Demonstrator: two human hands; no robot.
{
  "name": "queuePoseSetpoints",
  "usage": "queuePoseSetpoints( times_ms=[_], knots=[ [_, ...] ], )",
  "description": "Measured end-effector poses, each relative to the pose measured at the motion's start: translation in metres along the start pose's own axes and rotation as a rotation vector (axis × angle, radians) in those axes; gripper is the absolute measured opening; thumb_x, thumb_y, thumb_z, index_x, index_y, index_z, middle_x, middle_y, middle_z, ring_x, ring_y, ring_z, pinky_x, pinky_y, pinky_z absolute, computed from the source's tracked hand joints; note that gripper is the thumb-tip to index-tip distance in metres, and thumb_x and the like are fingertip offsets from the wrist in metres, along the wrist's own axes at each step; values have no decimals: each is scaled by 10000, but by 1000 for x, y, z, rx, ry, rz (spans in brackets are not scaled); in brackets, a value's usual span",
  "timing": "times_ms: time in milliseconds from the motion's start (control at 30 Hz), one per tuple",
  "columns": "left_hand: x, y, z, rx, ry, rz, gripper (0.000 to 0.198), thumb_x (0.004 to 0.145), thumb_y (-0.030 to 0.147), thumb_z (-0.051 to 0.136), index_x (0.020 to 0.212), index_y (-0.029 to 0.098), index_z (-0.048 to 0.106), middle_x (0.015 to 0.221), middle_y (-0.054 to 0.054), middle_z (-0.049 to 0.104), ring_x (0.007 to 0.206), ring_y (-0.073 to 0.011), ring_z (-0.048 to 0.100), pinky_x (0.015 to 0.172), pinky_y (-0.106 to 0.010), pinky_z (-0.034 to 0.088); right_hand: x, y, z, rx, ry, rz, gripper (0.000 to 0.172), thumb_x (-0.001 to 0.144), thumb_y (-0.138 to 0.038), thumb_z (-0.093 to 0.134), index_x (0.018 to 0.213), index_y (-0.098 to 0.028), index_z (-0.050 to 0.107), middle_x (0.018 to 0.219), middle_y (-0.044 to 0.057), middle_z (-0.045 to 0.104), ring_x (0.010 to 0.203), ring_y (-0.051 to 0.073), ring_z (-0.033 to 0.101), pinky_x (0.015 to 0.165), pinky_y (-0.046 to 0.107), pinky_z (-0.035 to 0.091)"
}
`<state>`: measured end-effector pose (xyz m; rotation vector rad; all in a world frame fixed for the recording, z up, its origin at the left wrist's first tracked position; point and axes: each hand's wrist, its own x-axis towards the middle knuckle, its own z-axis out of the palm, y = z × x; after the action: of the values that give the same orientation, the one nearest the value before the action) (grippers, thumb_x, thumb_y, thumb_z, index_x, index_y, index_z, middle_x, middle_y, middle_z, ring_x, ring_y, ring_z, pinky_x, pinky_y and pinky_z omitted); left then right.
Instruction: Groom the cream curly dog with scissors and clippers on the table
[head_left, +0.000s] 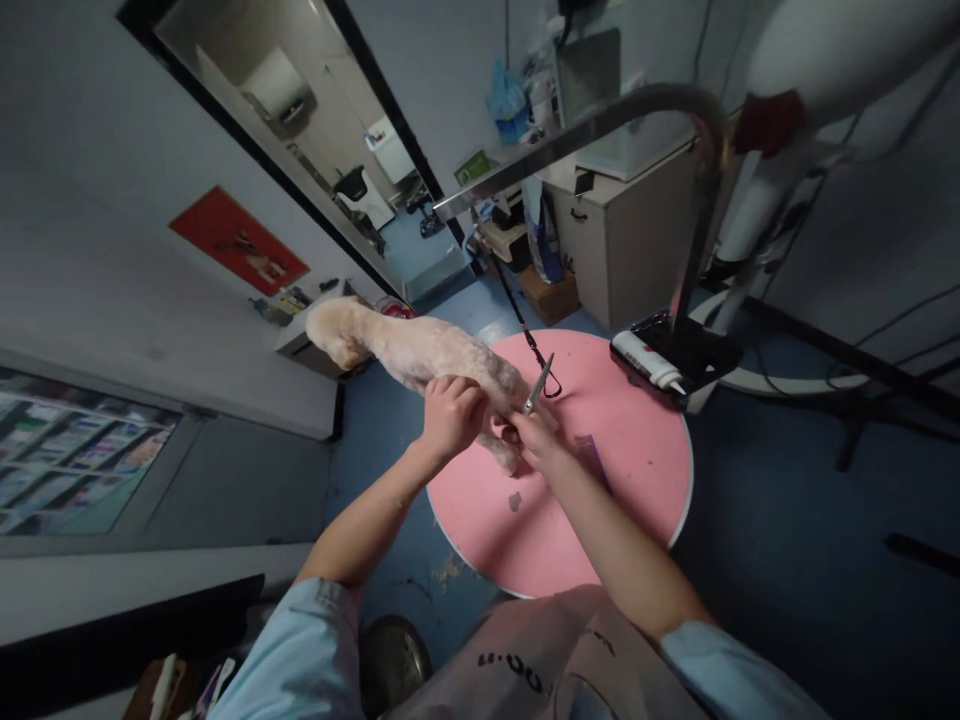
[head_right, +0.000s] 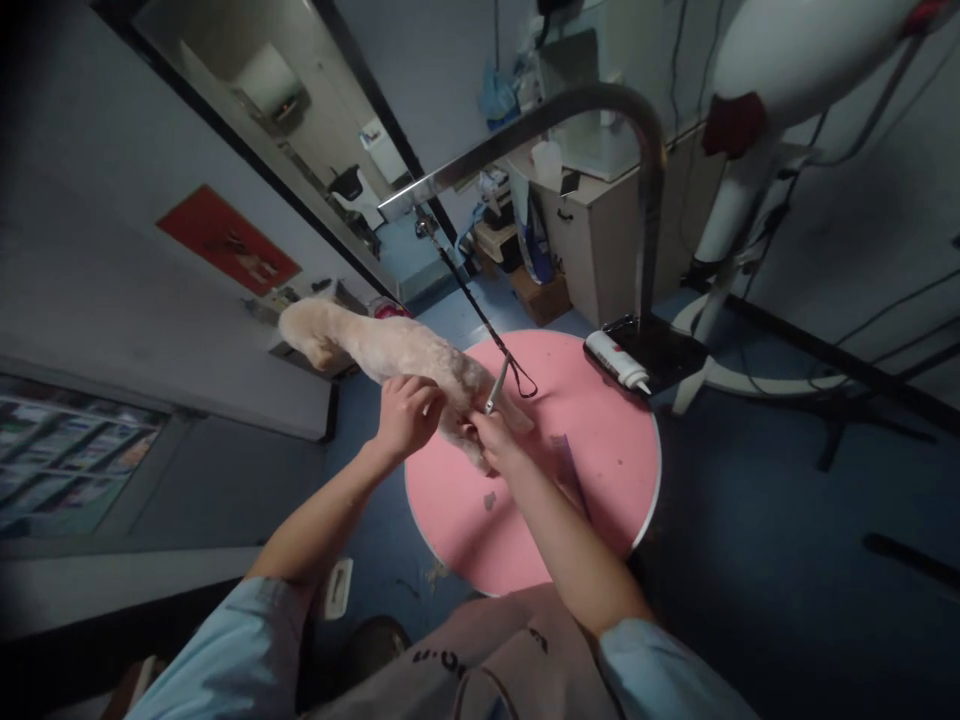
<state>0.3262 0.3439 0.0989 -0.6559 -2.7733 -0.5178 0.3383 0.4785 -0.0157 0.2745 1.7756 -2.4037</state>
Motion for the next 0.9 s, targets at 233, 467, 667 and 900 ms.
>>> queuePoseSetpoints(
  times_ms=[233, 467, 667, 900],
  knots=[
    [41, -12, -16, -3, -154, 148, 97, 786, 137, 559, 756, 177, 642, 755, -70, 666, 741, -203, 566, 765, -337, 388, -78, 74, -110, -1006, 267, 472, 247, 753, -163, 693, 966, -53, 633, 877, 247, 686, 964, 369, 669, 800, 431, 438],
    [65, -18, -25, 8, -180, 234, 74, 760, 151, 547, 756, 161, 620, 760, -62, 675, 720, -180, 588, 721, -308, 432, -95, 101, -121, -1278, 284, 600, 440, 888, -212, 552, 1244, 44, 518, 928, 279, 693, 1010, 351, 681, 807, 409, 446],
    [67, -24, -31, -19, -180, 230, 149, 818, 269, 503, 739, 173, 586, 746, -33, 644, 701, -152, 569, 695, -282, 430, -93, 102, -139, -1335, 120, 413, 264, 922, -320, 499, 988, -132, 673, 861, 166, 719, 843, 271, 686, 709, 331, 413],
    [72, -32, -35, -170, -315, 198, 228, 824, 365, 519, 768, 166, 614, 742, -32, 650, 687, -145, 574, 637, -253, 440, -30, -10, -101, -1340, 88, -826, 239, 932, -257, 464, 927, -184, 692, 912, 95, 680, 872, 214, 566, 836, 356, 299]
  ],
)
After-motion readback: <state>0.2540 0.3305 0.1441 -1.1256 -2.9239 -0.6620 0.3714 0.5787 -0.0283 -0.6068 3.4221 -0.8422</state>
